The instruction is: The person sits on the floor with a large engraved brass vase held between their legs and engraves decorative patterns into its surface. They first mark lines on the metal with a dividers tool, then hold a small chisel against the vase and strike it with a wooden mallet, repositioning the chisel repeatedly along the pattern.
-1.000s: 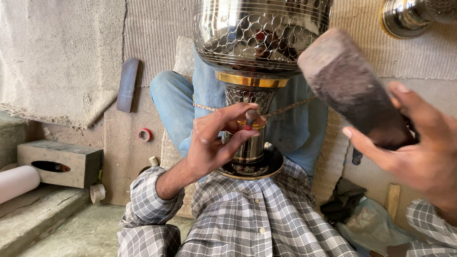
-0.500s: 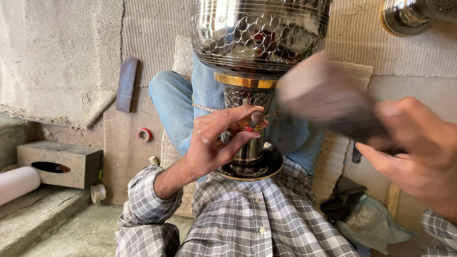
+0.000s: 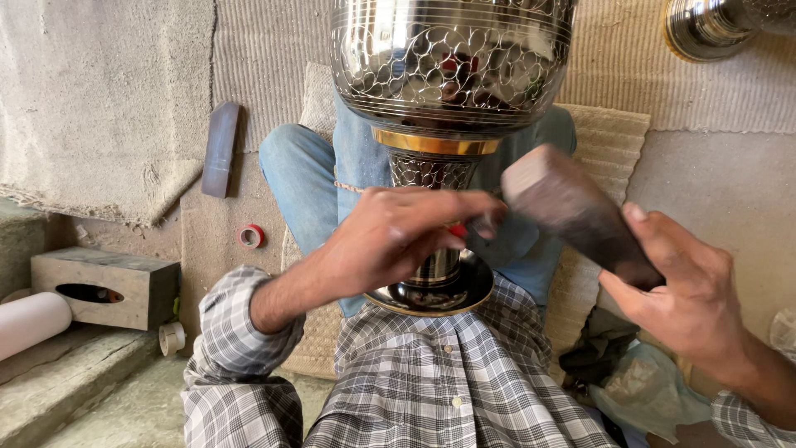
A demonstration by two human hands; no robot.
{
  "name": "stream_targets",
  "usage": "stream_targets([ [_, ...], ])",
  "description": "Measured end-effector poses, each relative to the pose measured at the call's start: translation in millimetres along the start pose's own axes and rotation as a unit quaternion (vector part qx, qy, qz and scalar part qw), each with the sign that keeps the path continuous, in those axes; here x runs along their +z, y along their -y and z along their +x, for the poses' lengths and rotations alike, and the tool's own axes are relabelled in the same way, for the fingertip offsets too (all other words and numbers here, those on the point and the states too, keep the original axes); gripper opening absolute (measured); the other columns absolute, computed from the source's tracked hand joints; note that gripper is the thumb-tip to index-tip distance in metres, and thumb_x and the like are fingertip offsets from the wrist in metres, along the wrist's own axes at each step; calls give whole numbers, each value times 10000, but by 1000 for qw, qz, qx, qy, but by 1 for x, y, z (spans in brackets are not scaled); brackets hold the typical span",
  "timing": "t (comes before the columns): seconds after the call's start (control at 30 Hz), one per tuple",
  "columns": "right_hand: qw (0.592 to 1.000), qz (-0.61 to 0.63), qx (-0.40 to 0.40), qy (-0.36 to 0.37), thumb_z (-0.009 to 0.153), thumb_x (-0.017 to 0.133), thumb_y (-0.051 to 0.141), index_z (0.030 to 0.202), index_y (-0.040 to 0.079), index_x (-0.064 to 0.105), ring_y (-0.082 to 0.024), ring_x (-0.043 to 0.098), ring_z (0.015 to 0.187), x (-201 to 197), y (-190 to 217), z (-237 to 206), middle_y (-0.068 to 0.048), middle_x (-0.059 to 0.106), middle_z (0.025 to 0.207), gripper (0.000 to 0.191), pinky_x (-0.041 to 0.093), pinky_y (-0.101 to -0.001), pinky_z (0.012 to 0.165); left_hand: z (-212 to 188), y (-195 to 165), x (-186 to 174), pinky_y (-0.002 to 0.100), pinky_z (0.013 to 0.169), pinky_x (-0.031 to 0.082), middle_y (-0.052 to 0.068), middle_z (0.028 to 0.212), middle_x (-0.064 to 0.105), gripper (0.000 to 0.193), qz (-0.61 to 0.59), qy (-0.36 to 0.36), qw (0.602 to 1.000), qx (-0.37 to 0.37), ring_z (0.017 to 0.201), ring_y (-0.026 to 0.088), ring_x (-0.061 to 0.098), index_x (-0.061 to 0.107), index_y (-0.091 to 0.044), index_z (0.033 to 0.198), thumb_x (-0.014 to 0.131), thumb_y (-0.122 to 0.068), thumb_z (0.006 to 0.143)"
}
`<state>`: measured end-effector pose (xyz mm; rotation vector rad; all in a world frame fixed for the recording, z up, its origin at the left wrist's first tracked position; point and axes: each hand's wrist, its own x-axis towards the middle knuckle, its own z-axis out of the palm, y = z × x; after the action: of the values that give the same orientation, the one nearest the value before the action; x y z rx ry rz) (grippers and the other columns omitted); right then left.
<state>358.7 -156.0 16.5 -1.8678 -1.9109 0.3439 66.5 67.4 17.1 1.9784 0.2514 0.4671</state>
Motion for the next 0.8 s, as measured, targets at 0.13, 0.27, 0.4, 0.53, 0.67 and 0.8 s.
stream_targets([
  [0.13,1000,-19,-9,-2,796,834,17,1632,220,340,-255,674,786,-10,-2,10,-182,675,1042,992,538,-373,606,-9,-14,5,292,859,696,81,1233,747,502,-42,-94,992,-79,1074,191,787,555,-77,1421,741,-5,959],
  [0.27,998,61,23,-3,845,821,8,1617,226,333,-193,676,778,-28,8,30,-128,664,1027,938,554,-335,634,-9,-20,2,310,895,670,61,1222,759,511,-21,-95,994,-49,1100,199,780,543,-51,1444,732,15,973],
  [0.4,985,162,59,26,861,761,-7,1589,227,358,-157,706,856,-45,26,53,-94,653,1099,864,620,-280,692,-10,-19,1,323,939,657,69,1242,756,496,-27,-98,995,-18,1134,223,774,542,-43,1445,713,36,987],
  [0.53,988,-9,9,155,696,820,-11,1487,209,486,-184,696,721,-60,32,84,-95,669,1026,886,594,-310,587,-21,-17,11,288,861,680,92,1145,780,360,-38,-127,989,-66,1053,192,807,588,-51,1308,708,64,988],
  [0.67,957,-163,-55,234,722,833,50,1533,261,476,-156,665,669,-70,40,110,-35,622,925,911,590,-311,620,-34,-12,27,286,785,663,117,1028,749,377,-84,-200,971,-101,910,145,788,518,21,1296,730,38,985],
  [0.8,962,-109,-83,236,639,827,34,1528,253,460,-158,634,653,-73,40,119,-24,611,891,986,568,-315,599,-38,-4,32,261,715,658,64,900,752,312,-52,-213,968,-126,817,116,792,540,-4,1153,804,-21,988],
])
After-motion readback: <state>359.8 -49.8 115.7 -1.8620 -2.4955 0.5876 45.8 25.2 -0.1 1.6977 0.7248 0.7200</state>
